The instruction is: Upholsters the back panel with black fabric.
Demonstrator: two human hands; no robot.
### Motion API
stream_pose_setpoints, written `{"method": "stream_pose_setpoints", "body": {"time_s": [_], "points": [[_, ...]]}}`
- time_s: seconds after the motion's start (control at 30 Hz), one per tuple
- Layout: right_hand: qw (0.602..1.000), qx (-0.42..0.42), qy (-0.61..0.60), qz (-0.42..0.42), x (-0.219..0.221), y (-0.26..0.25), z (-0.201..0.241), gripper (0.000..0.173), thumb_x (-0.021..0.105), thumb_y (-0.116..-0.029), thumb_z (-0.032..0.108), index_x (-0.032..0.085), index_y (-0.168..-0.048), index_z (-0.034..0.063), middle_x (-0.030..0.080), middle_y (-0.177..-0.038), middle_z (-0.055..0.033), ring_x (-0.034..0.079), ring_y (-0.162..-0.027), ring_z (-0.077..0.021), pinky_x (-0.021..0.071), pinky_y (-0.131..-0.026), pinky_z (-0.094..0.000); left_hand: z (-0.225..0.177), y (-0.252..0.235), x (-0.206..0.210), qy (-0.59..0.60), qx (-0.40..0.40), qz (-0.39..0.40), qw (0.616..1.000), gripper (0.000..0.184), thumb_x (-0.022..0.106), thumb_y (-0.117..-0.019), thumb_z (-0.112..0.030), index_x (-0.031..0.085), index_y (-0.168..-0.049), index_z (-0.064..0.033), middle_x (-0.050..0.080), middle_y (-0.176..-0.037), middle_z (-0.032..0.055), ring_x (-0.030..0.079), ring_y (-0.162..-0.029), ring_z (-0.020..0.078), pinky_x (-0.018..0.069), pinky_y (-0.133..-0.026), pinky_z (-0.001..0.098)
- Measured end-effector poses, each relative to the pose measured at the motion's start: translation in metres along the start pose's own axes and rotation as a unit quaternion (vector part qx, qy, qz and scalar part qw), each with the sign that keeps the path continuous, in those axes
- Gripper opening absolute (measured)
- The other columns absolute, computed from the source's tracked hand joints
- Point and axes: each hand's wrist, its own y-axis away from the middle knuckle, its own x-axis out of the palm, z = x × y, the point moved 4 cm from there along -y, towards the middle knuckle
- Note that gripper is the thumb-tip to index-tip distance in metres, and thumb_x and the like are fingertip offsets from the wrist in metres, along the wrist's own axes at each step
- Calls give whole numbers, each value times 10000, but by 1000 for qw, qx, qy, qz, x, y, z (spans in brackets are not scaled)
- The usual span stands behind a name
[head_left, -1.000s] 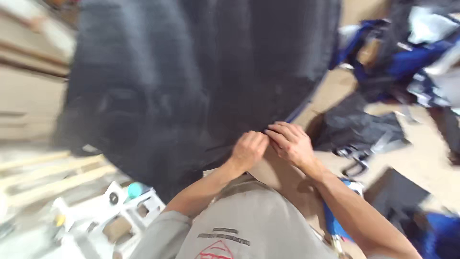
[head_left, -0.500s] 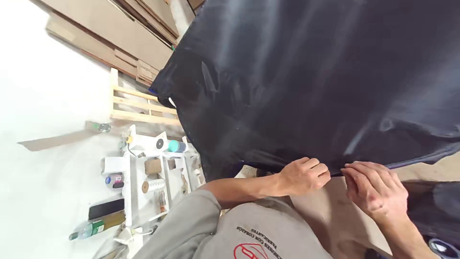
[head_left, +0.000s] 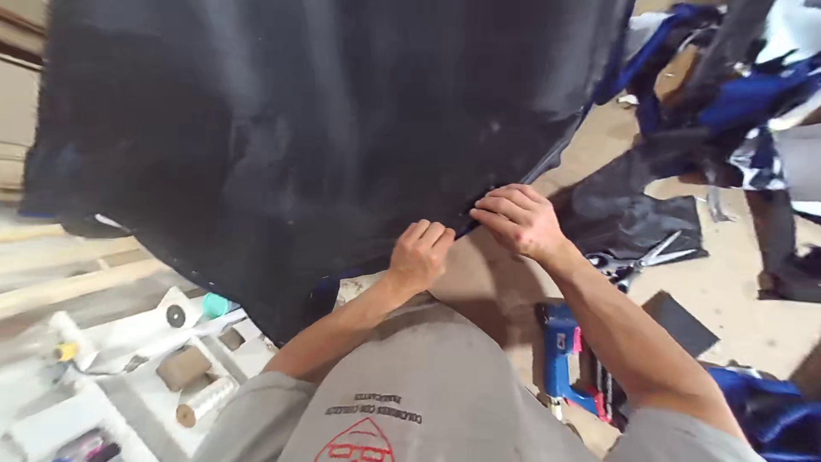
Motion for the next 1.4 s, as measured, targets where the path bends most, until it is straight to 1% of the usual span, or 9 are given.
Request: {"method": "stream_pose_setpoints", "body": {"time_s": [0.4, 0.6, 0.73, 0.83, 0.93, 1.1, 1.17, 1.27, 1.4], "points": [[998, -40, -11, 36, -8, 1, -7, 212, 556, -1008, 37, 743, -1107, 39, 737, -1015, -145, 705, -1024, -321, 552, -961, -469, -4, -9, 0, -31, 25, 28, 999, 199, 562, -975, -63, 759, -948, -60, 726, -878, 84, 694, -840, 238, 566, -740, 367], [1000, -3, -16, 25, -8, -11, -5, 186, 582, -1016, 65, 737, -1116, 35, 728, -1024, -170, 700, -1036, -347, 554, -941, -491, -6, -17, -3, -43, -37, 3, 998, 242, 641, -975, -297, 768, -1021, -96, 749, -937, 59, 705, -864, 226, 569, -749, 368], [1000, -8, -9, 19, -11, -12, -5, 174, 602, -1020, 98, 742, -1103, 37, 731, -1021, -158, 704, -1028, -332, 558, -945, -477, -7, -21, 1, -64, -24, -22, 997, 170, 641, -998, -197, 779, -1027, -103, 733, -934, 58, 680, -833, 213, 545, -705, 338], [1000, -19, -7, 23, -10, -11, -6, 165, 612, -1024, 123, 741, -1085, 39, 732, -1020, -151, 704, -1030, -328, 557, -943, -467, -5, -22, 0, -49, -14, -40, 998, 153, 634, -963, -92, 787, -960, -86, 725, -876, 61, 669, -803, 210, 532, -691, 332], [999, -30, -12, 29, -8, -8, -6, 155, 609, -1012, 94, 741, -1077, 46, 733, -1016, -144, 702, -1029, -324, 555, -939, -471, -7, -22, 2, -31, -22, -17, 999, 134, 638, -940, -86, 764, -896, -90, 714, -872, 60, 669, -815, 218, 536, -694, 345], [999, -31, -15, 24, -7, -7, -6, 157, 602, -1008, 79, 744, -1068, 50, 735, -1008, -134, 703, -1024, -315, 556, -940, -464, -7, -23, 4, -32, -31, -17, 999, 211, 690, -928, -264, 781, -1045, -113, 739, -965, 62, 677, -861, 226, 532, -735, 371], [999, -32, -16, 19, -7, -7, -6, 154, 605, -1005, 78, 745, -1064, 53, 735, -1002, -134, 705, -1019, -313, 559, -935, -458, -6, -23, 6, -40, -20, -20, 999, 184, 658, -974, -216, 791, -1037, -106, 732, -932, 59, 664, -845, 222, 524, -734, 360], [999, -29, -19, 25, -7, -8, -7, 155, 608, -1005, 88, 746, -1071, 62, 736, -1024, -133, 705, -1032, -311, 560, -935, -459, -6, -23, 8, -32, 2, -20, 999, 167, 623, -962, -78, 789, -987, -78, 718, -893, 69, 657, -829, 224, 527, -723, 342], [998, -35, -29, 44, -9, -12, -7, 204, 598, -1003, 79, 750, -1138, 89, 738, -1090, -132, 696, -1057, -314, 546, -940, -473, -5, -22, 8, -5, 6, -19, 1000, 174, 628, -951, -60, 796, -998, -71, 725, -880, 73, 664, -825, 220, 539, -729, 332]]}}
